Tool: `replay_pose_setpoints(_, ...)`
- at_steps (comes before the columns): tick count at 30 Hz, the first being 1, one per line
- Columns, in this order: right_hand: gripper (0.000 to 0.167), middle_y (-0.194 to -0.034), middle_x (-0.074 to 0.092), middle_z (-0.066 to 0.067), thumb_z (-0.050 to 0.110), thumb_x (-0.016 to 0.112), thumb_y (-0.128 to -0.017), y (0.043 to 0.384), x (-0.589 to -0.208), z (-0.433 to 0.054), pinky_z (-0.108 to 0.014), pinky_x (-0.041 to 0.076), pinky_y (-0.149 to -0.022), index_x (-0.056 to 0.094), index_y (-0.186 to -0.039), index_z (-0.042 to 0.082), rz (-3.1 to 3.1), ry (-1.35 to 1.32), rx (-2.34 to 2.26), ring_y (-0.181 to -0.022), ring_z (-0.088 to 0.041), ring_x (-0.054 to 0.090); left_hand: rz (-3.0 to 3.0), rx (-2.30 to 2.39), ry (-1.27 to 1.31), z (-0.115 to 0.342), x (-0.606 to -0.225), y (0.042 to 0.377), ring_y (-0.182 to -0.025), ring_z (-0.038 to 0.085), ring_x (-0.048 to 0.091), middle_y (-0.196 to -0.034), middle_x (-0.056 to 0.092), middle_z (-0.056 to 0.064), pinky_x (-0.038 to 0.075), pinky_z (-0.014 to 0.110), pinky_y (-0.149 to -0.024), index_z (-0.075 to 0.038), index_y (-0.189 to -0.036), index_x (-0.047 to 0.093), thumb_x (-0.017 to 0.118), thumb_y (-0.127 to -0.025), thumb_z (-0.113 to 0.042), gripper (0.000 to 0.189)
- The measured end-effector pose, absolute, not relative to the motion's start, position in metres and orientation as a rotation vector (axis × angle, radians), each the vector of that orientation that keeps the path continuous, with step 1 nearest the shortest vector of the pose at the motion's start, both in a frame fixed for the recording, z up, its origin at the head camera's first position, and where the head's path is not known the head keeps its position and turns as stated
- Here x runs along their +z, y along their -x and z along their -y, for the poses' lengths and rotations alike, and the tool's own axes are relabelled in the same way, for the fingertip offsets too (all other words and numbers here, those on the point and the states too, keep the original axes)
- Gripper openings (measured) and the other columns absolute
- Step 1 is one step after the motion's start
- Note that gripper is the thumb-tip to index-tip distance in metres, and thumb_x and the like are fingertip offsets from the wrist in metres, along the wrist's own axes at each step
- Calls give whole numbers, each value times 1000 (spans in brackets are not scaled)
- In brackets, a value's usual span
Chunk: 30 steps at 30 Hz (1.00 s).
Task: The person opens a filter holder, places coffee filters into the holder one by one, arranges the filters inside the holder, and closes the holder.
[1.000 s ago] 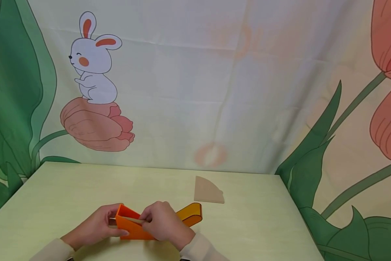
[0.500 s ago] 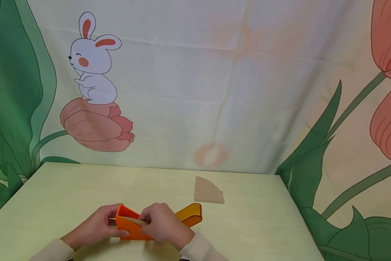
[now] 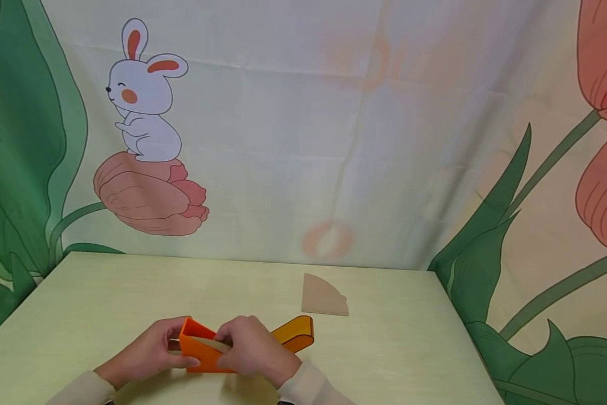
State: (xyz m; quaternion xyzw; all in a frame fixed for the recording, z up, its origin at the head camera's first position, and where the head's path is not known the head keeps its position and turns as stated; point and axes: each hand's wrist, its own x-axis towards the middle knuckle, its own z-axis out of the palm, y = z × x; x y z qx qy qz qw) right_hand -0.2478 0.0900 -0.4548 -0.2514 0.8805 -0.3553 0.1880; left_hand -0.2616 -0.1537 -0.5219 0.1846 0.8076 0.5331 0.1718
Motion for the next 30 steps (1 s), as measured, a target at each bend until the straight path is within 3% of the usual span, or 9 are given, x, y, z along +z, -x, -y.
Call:
replay_pose_setpoints(10,22,-83,76,3,2,79,-77,250,-452,-90,-16,52,-71,79,-98,8,-2496,711,-1017,-70,-4,60,-2306,1500,-512,154,-522,261,-108,21,68,-120,72,1,57,49,-99,-17,-121,68,87,-81,-33,48)
replay_pose_setpoints(30,13,-79,76,4,-1,74,-86,246,-452,-86,-14,54,-70,81,-94,7,-2603,752,-1025,-65,-1,60,-2292,1514,-517,155,-524,262,-108,21,69,-121,72,1,59,44,-98,-17,-122,68,87,-81,-32,48)
